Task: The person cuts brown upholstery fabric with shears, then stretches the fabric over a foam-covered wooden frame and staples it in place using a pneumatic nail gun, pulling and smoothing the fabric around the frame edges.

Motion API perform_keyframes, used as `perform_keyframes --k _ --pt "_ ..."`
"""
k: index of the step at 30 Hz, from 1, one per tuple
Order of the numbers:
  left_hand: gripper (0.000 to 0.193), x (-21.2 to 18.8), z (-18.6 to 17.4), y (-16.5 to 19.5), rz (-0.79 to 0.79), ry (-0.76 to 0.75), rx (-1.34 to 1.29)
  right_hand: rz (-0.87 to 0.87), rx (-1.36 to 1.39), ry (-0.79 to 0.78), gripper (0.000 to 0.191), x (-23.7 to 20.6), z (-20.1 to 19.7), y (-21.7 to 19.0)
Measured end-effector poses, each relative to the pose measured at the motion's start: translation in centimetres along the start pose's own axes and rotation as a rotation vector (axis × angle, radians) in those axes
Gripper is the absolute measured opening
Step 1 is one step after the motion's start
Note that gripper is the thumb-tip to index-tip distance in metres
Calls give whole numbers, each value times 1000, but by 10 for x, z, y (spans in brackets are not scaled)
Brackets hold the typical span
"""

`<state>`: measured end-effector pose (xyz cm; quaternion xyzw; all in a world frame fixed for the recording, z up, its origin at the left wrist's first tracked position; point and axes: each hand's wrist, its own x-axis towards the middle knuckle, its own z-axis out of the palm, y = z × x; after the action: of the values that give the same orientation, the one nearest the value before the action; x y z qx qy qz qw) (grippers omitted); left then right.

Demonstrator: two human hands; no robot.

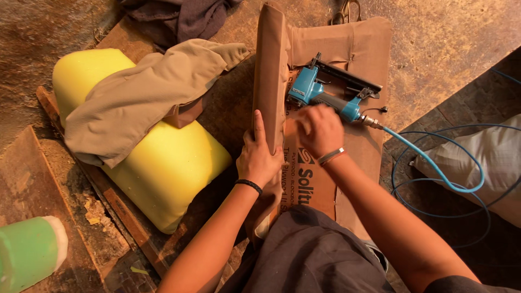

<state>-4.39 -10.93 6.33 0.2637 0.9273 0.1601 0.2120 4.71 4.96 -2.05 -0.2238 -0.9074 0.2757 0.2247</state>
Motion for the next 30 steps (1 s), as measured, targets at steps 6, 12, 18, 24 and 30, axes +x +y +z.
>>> perform_keyframes --k 6,12,18,24,30 --pt "113 2 3 1 -8 -40 91 92 -195 -309 84 69 -31 27" --pt "114 0 2 1 -55 -65 91 316 64 -457 53 63 -71 5" --pt "112 1 -1 1 -38 -64 85 879 948 -442 30 11 -68 -11" --pt "116 -1 1 0 -32 -68 129 989 1111 -385 26 -4 -57 -9" --pt "119 0 1 2 -63 -127 198 963 1066 -450 24 -25 -60 -13"
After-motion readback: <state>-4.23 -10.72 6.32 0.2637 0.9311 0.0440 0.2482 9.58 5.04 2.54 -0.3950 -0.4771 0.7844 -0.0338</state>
